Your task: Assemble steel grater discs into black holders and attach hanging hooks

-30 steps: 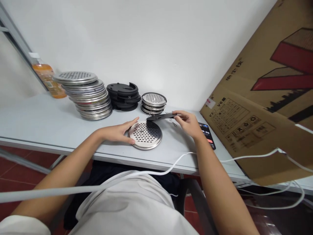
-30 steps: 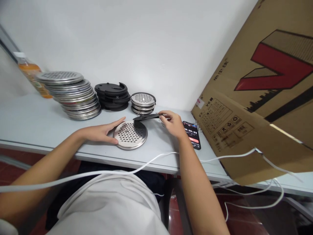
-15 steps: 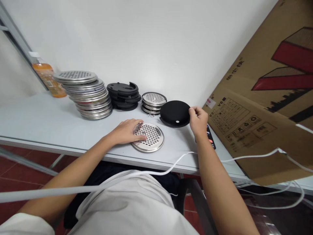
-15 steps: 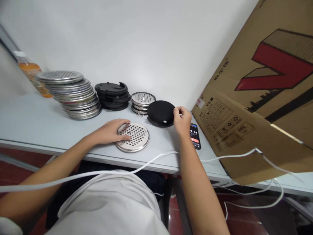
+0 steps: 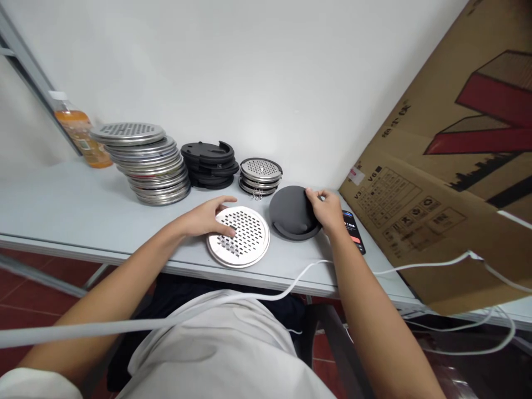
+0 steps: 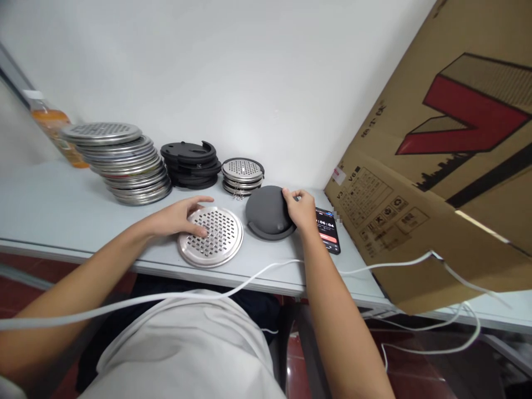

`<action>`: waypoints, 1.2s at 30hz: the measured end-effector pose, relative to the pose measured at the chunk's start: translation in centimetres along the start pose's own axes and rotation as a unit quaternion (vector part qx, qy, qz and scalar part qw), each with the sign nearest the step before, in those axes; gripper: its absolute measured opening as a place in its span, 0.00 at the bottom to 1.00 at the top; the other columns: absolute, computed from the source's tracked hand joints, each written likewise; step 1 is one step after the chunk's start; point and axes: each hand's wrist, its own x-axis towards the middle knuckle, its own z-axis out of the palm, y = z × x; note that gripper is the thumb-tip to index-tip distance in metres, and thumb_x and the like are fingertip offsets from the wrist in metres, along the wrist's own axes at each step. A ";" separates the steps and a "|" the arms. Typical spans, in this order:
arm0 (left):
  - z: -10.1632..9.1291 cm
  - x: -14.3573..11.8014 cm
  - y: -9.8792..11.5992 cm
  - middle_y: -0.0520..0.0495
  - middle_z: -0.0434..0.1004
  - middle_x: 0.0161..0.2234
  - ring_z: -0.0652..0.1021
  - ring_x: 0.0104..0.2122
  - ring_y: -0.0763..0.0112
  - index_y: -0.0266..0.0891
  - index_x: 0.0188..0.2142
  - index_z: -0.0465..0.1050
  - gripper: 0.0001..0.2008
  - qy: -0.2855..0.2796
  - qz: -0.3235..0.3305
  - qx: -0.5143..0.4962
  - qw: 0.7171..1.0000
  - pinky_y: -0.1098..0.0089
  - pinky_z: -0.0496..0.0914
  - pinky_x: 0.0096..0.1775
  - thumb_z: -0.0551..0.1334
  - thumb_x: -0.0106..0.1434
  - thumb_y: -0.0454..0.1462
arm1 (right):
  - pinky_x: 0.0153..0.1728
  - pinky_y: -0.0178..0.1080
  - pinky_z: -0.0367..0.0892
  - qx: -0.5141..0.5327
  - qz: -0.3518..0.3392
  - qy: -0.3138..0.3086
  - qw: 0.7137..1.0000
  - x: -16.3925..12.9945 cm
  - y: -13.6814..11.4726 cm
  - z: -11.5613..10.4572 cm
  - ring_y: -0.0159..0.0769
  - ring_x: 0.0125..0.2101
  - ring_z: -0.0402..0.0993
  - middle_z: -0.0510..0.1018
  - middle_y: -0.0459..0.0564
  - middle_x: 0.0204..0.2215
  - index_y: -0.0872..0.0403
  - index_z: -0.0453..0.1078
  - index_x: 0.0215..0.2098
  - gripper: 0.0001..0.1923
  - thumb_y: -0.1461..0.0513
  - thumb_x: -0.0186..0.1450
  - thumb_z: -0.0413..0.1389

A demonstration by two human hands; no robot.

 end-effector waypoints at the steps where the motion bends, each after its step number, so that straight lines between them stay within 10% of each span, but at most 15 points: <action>1: 0.2 0.2 -0.1 0.39 0.77 0.53 0.78 0.52 0.51 0.41 0.63 0.63 0.47 0.020 0.021 -0.068 0.997 0.54 0.72 0.54 0.78 0.45 0.42 | 0.28 0.36 0.59 0.005 0.025 -0.017 1.000 -0.1 -0.1 0.1 0.32 0.24 0.63 0.69 0.43 0.20 0.53 0.66 0.24 0.23 0.44 0.58 0.63; 9: 0.8 1.5 -1.4 0.37 0.82 0.45 0.82 0.45 0.56 0.33 0.48 0.77 0.28 0.128 0.016 -0.367 0.921 0.58 0.75 0.51 0.78 0.47 0.34 | 0.22 0.37 0.74 0.294 0.247 -0.224 0.896 -1.7 -2.6 -0.5 0.38 0.25 0.77 0.81 0.48 0.26 0.52 0.72 0.35 0.19 0.63 0.49 0.72; 21: 2.2 1.3 -0.5 0.38 0.82 0.46 0.81 0.46 0.57 0.33 0.48 0.76 0.23 0.152 0.021 -0.385 0.910 0.59 0.73 0.53 0.75 0.53 0.35 | 0.43 0.45 0.79 0.506 0.219 -0.280 0.786 -4.1 -2.3 5.2 0.44 0.39 0.83 0.86 0.49 0.34 0.52 0.78 0.40 0.14 0.53 0.60 0.65; 36: 4.0 1.4 -0.2 0.42 0.79 0.50 0.79 0.49 0.58 0.42 0.55 0.70 0.29 0.093 0.051 -0.401 0.910 0.57 0.74 0.53 0.75 0.55 0.36 | 0.53 0.51 0.74 0.542 0.163 -0.336 0.753 -5.4 -3.8 4.7 0.47 0.48 0.80 0.85 0.50 0.38 0.52 0.76 0.43 0.16 0.51 0.63 0.61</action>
